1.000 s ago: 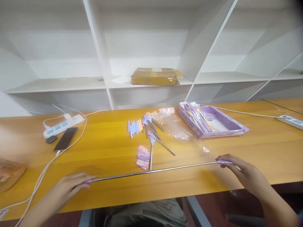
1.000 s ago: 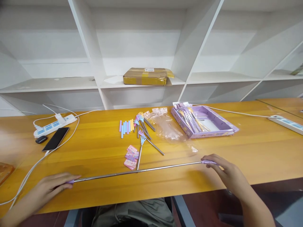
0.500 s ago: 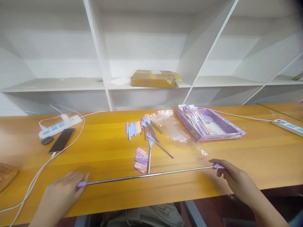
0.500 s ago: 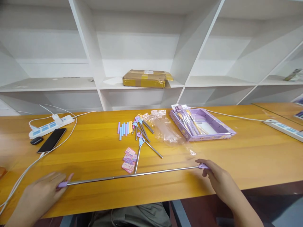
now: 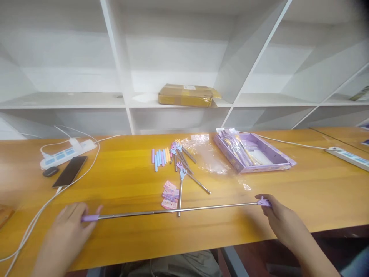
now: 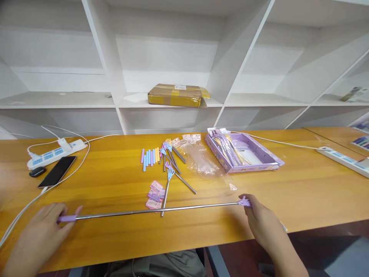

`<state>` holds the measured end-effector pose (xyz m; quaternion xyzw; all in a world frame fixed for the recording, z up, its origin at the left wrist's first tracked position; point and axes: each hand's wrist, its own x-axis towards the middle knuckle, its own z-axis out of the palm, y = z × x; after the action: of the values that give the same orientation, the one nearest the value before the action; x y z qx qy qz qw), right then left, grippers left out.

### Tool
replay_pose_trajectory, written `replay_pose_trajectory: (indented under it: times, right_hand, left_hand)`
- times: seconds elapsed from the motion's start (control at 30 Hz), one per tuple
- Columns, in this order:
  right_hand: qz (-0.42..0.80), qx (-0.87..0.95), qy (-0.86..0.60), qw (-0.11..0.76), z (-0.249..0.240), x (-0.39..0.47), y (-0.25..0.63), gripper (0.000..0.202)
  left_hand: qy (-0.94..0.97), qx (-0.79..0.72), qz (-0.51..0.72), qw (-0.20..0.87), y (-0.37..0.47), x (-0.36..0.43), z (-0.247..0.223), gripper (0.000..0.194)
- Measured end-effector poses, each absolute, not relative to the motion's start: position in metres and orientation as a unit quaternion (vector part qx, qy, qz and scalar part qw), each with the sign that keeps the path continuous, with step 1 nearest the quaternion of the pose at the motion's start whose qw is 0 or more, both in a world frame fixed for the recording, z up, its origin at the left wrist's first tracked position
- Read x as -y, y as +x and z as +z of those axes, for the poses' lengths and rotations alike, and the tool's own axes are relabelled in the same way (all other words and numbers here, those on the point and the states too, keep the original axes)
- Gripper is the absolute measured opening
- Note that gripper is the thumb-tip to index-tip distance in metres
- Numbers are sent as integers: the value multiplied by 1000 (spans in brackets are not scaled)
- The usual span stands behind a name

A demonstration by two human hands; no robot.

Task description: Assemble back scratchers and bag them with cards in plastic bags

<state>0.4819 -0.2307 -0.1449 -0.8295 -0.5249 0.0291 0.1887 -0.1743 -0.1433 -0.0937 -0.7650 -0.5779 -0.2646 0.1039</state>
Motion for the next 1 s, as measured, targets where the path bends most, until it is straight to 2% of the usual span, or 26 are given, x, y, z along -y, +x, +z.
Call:
replay_pose_trajectory:
  times: [0.1,0.23,0.57,0.73,1.0]
  right_hand:
    - [80,507,-839,180,-150,232,486,46]
    - [102,502,-833,208,-158,236,488,48]
    - [14,529,-833,160,-165,237,497,48]
    - [1,507,-842,182,-157,237,492,52]
    - [24,443,-868,223,-138,241,476,37]
  left_hand:
    - [-802,521,-282,76,-185,141,-102,53]
    - [-832,464,-296,72,-196,143,-102,41]
    - [-844,439,-304,54,-193,140,-91,34]
    - [-841,439,-312,55,-189,142,-88,37]
    - [-831,453,-319,48,-182,143,-92,38]
